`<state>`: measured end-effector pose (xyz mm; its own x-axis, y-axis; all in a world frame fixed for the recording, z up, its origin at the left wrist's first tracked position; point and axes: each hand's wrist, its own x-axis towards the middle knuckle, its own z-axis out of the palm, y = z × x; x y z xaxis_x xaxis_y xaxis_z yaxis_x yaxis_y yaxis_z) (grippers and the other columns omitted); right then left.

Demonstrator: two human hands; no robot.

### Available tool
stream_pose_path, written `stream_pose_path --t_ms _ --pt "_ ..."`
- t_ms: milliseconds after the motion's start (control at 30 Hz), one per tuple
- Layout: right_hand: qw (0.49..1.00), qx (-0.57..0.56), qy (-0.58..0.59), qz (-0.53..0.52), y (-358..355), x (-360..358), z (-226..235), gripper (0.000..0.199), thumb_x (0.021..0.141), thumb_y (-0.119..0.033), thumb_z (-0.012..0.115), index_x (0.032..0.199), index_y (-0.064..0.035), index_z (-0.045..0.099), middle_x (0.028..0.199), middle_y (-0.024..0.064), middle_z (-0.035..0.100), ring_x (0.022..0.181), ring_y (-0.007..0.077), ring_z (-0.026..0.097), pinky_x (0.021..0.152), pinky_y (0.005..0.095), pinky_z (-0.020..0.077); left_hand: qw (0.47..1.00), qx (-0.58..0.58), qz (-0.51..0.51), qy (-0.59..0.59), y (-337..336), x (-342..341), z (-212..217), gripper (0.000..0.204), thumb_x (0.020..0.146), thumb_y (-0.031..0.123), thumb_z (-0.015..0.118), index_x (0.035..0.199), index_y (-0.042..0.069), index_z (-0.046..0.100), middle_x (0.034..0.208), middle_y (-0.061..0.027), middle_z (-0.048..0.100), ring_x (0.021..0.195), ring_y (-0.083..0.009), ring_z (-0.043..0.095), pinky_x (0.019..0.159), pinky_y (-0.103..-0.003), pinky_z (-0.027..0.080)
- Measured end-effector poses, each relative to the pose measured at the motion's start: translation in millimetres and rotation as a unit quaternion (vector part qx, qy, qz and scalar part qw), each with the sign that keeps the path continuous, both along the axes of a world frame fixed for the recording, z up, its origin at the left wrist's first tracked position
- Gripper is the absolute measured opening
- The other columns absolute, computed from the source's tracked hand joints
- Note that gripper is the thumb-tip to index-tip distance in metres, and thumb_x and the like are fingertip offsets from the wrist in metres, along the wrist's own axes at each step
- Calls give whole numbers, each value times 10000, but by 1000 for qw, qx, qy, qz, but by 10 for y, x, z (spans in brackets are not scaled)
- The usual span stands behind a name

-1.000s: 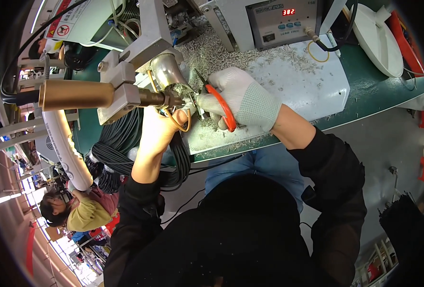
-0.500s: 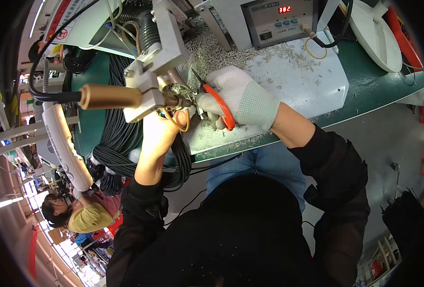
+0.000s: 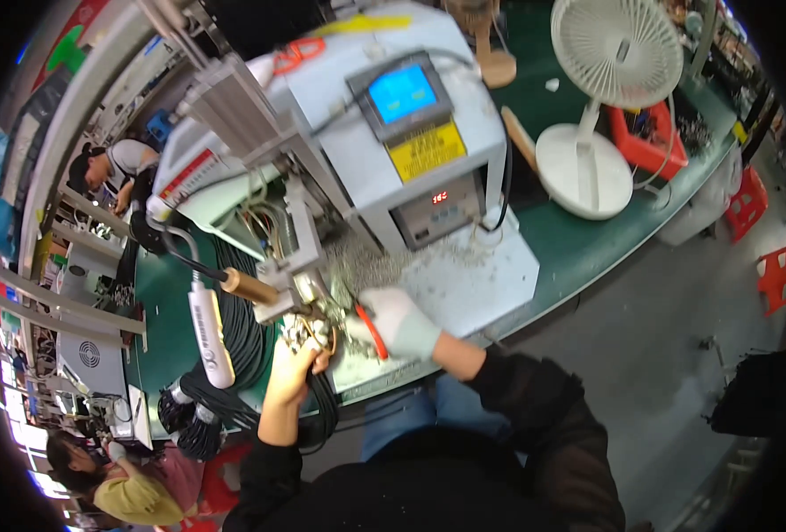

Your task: The person gathers a bundle of cables and moves it to a workstation. They then use shears to trim the ends of the wires before inserting them into a machine to be processed.

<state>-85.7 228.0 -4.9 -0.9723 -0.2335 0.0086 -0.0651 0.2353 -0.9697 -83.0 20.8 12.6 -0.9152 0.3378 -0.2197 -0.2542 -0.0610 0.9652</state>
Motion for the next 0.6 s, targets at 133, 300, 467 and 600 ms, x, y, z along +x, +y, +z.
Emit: stream_pose_path --t_ms 133,300,467,600 --pt "993 -75 -90 -33 159 560 343 210 887 -189 576 835 9 530 600 58 571 509 118 579 481 271 471 992 24 117 40 -51 303 0 142 897 127 611 842 9 557 638 -23 521 519 -82 457 457 -233 341" --pt "899 417 47 -128 651 1037 359 177 895 -174 583 880 1 560 618 27 583 538 92 586 500 247 475 995 -67 76 11 -135 600 254 118 896 106 612 855 0 581 662 -18 552 593 -85 522 532 -228 409" --pt "987 -54 -147 -41 226 1191 828 221 907 -218 602 948 -3 571 607 16 579 532 78 578 503 237 461 961 -152 -173 156 143 768 324 136 840 57 647 941 9 571 719 2 577 658 -53 514 592 -216 424" --pt "993 -10 -120 -16 90 1190 867 233 915 -234 596 930 -3 573 621 15 588 515 86 563 490 237 453 947 -171 -213 167 185 820 420 212 803 21 661 986 19 554 801 4 595 727 -41 519 639 -219 439"
